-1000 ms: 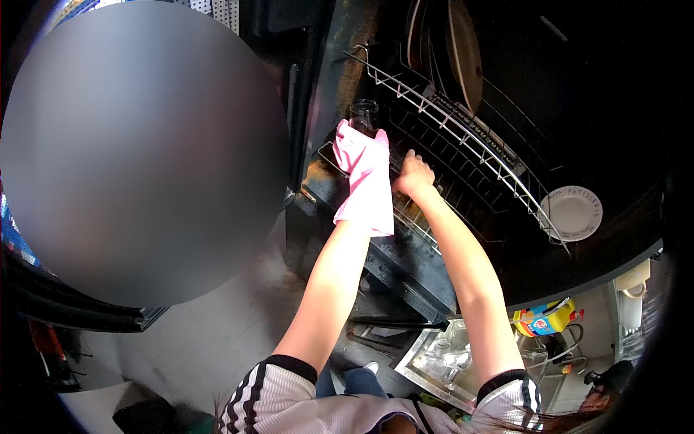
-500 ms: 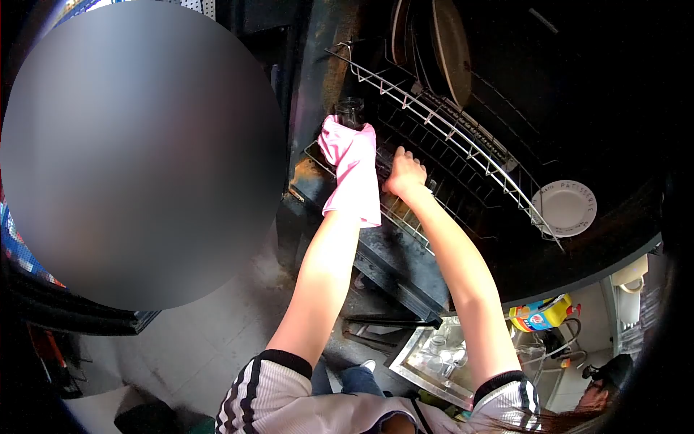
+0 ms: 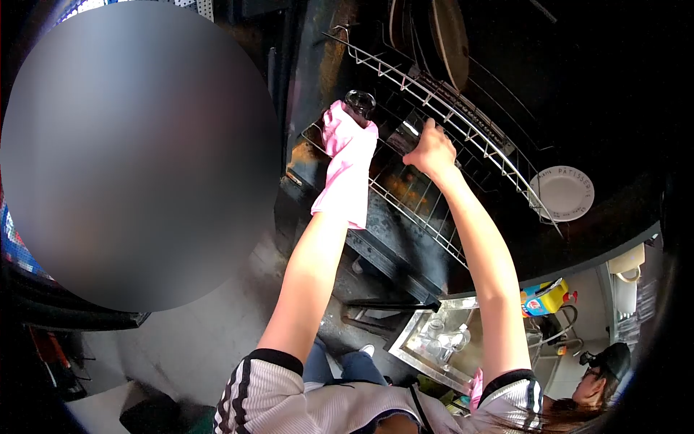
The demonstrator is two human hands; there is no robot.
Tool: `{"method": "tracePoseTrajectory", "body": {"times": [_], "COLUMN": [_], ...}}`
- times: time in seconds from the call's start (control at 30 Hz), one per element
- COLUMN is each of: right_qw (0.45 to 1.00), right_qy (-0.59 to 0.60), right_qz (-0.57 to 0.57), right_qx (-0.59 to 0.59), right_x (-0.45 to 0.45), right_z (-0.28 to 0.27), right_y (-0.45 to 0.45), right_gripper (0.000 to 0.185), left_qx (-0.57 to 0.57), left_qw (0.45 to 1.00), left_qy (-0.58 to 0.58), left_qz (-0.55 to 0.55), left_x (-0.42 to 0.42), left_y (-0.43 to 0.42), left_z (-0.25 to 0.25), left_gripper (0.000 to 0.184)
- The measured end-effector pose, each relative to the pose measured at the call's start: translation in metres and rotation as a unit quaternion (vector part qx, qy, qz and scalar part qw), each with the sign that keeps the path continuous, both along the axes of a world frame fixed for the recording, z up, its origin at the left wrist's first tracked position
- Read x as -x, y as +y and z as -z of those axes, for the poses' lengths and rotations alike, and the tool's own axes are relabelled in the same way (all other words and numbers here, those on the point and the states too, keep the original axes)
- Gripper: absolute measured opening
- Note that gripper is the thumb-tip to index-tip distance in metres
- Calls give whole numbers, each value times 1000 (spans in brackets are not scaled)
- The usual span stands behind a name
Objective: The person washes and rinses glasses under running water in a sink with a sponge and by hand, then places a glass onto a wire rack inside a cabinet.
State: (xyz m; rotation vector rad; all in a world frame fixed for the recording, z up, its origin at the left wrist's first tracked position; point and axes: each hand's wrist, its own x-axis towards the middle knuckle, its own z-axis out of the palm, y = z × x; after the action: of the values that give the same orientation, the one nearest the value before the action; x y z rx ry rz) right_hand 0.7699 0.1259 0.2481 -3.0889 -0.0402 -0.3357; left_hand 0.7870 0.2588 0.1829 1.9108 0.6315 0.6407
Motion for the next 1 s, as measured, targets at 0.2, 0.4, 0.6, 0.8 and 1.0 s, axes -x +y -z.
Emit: {"method": "tracePoseTrajectory", "body": {"times": [0.2,0.4,0.6,0.8,1.0], "right_qw": [993,966,935,933,939], "right_qy": [-63,-173,-225,-150,-1], "right_qz": [-55,-84,-107,-84,-68], "right_qx": [78,175,252,316,338], "right_x": [8,-13,-26,-25,-22], "right_z": [-12,-6,-6,-14,-32], "right_y": [27,53,76,91,97], "right_gripper": [75,50,43,40,49], "left_qx": [-46,-4,32,-15,35], "left_qw": [995,978,959,964,954], "left_qy": [-58,-65,-40,-121,-49], "left_qz": [71,197,278,236,293], "left_x": [1,0,7,-4,-38], "left_y": [16,28,38,35,32], "left_z": [7,1,-17,0,19], "left_gripper": [75,68,33,37,37]}}
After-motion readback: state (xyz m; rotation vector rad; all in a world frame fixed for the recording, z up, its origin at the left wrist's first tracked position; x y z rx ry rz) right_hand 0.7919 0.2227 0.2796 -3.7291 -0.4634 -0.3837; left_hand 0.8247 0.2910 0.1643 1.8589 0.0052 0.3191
